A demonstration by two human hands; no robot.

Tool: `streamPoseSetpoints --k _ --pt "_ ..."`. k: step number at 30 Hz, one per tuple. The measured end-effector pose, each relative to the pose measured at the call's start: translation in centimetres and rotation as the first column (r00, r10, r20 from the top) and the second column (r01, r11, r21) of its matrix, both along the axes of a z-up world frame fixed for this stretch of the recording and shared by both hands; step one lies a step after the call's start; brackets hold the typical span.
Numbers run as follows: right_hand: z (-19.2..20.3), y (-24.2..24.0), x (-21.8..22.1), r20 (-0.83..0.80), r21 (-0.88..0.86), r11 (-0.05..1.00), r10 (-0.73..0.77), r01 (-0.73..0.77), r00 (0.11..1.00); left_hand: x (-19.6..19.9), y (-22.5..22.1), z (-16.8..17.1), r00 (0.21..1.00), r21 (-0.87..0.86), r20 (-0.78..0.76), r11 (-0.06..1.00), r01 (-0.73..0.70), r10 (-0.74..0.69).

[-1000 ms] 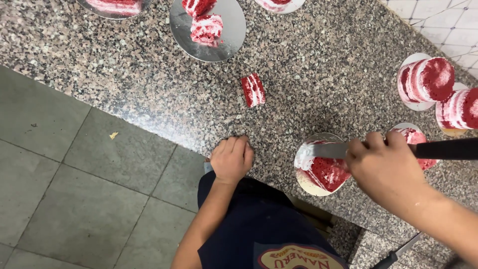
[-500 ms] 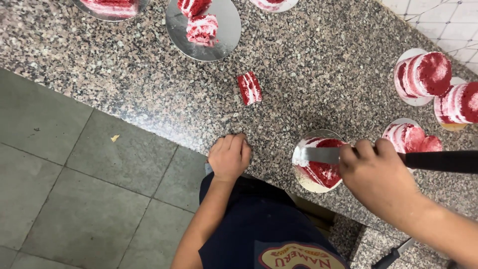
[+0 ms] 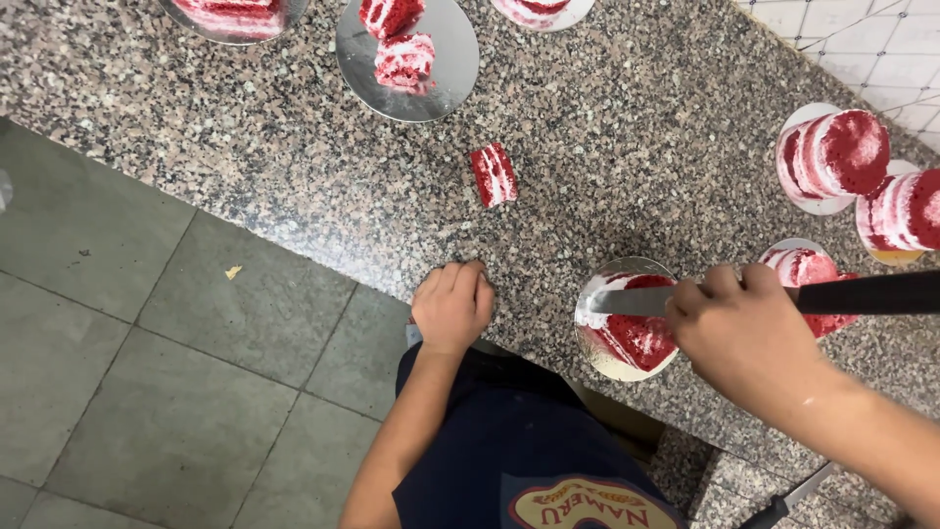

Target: The person uses an icing spatula to smooth white frosting over the sides and top of heart-shaped red velvet cakes set on metal boards, working on one cake at a time and rotating the board to reach all sides. They occasionally wipe the spatula on a cloth and reposition cakes on the counter.

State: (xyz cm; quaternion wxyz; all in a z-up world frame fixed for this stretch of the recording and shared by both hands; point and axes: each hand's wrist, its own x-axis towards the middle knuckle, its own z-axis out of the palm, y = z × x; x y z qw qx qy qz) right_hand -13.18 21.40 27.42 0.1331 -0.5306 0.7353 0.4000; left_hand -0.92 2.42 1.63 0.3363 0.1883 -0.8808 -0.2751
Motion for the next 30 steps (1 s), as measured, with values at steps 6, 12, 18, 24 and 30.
streamPoseSetpoints --k 6,12,18,24,30 --pt "0.2 -0.5 -0.8 -0.044 0.039 0.986 -0.158 0.16 0.986 0.0 0.1 0.1 1.0 -0.011 0.018 1.0 -0.013 0.013" --pt "-0.6 0.2 -0.3 0.042 0.072 0.988 -0.137 0.134 0.99 0.1 0.0 0.2 1.0 0.002 0.007 1.0 0.001 -0.001" --pt "0.1 -1.1 -0.7 -0.039 0.143 0.977 -0.152 0.156 0.988 0.1 0.0 0.4 1.0 0.001 -0.002 1.0 0.004 -0.004" --pt "-0.1 3.7 -2.2 0.186 -0.212 0.856 -0.439 0.472 0.879 0.0 0.1 0.4 1.0 0.001 0.026 1.0 -0.01 0.01" --pt "-0.6 10.7 -3.4 0.622 -0.2 0.134 -0.748 0.971 0.231 0.1 0.1 0.0 0.997 -0.017 0.079 1.0 0.013 -0.011"
